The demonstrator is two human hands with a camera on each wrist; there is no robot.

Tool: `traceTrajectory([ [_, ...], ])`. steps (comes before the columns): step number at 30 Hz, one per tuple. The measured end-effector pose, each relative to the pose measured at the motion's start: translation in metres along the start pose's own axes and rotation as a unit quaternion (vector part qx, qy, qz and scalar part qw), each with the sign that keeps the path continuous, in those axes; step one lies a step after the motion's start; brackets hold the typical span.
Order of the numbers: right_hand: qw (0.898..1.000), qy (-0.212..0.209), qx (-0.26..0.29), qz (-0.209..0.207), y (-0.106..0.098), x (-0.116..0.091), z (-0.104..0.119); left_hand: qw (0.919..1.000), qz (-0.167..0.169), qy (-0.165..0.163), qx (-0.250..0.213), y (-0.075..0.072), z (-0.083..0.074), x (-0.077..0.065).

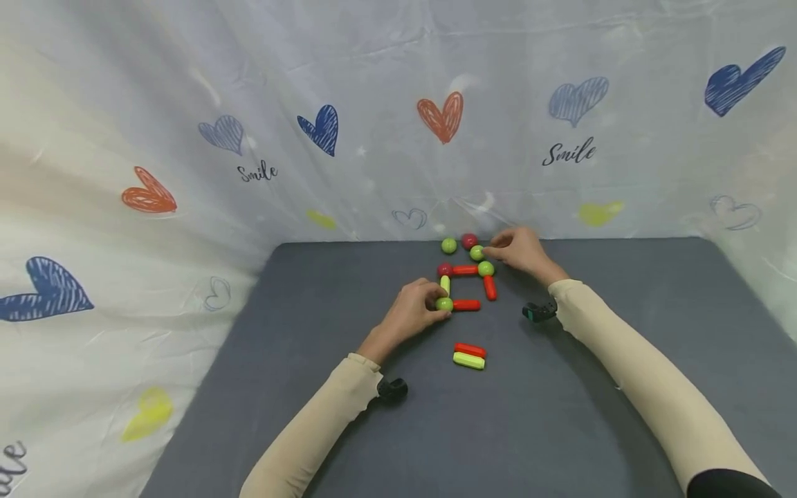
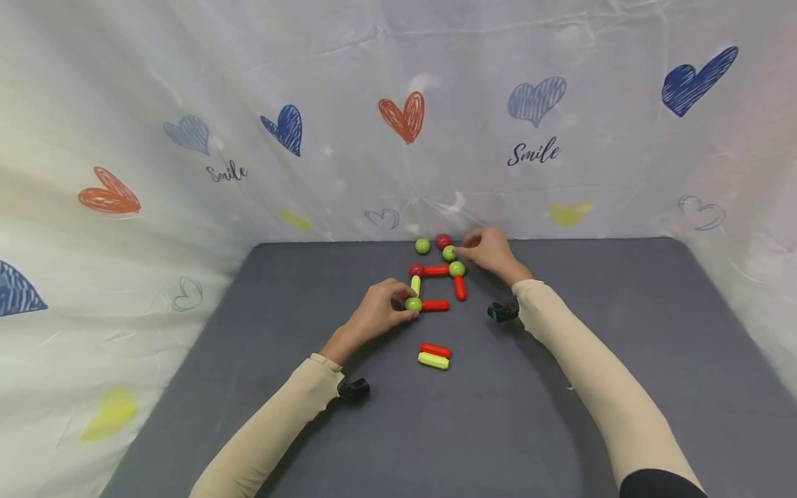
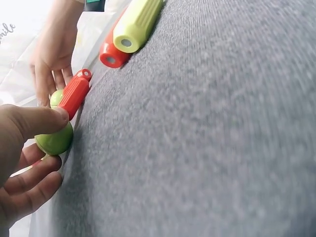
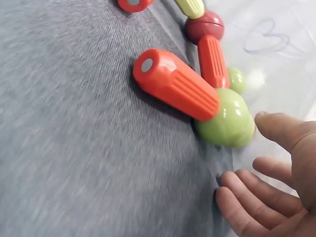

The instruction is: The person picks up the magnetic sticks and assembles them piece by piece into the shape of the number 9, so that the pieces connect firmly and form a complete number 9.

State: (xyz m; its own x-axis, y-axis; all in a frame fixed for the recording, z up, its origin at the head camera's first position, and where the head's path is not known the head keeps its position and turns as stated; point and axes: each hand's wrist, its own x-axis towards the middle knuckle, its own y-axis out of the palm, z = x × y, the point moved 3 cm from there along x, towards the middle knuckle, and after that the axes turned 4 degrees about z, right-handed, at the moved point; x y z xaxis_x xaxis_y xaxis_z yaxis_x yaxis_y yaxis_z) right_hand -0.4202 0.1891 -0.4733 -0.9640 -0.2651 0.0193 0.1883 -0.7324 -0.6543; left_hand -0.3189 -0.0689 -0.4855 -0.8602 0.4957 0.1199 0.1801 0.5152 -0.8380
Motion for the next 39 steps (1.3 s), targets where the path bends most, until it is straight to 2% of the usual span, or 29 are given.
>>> traceTrajectory([
  [7,0.997,-0.015,-0.071,-0.007,0.007,0.017,0.013,0.9996,-0.015,0.014,-0.019,-0.003,0.000,-0.001],
  [13,0.997,-0.010,-0.074,-0.011,0.009,0.022,0.016,0.9995,-0.015,0.015,-0.022,-0.002,0.001,-0.001],
  [18,0.998,-0.004,-0.064,-0.025,0.004,0.017,0.012,0.9992,-0.017,0.022,-0.029,0.000,0.000,0.000],
  [30,0.994,-0.004,-0.032,-0.102,-0.021,-0.022,-0.003,0.9989,-0.018,0.020,-0.038,-0.004,0.003,0.002],
  [36,0.996,-0.001,-0.025,-0.086,-0.018,-0.054,-0.013,0.9989,-0.018,0.007,-0.043,-0.004,0.006,-0.003],
  [39,0.996,-0.016,-0.033,-0.083,-0.014,-0.070,-0.013,0.9989,-0.017,0.004,-0.043,-0.003,0.007,-0.005],
])
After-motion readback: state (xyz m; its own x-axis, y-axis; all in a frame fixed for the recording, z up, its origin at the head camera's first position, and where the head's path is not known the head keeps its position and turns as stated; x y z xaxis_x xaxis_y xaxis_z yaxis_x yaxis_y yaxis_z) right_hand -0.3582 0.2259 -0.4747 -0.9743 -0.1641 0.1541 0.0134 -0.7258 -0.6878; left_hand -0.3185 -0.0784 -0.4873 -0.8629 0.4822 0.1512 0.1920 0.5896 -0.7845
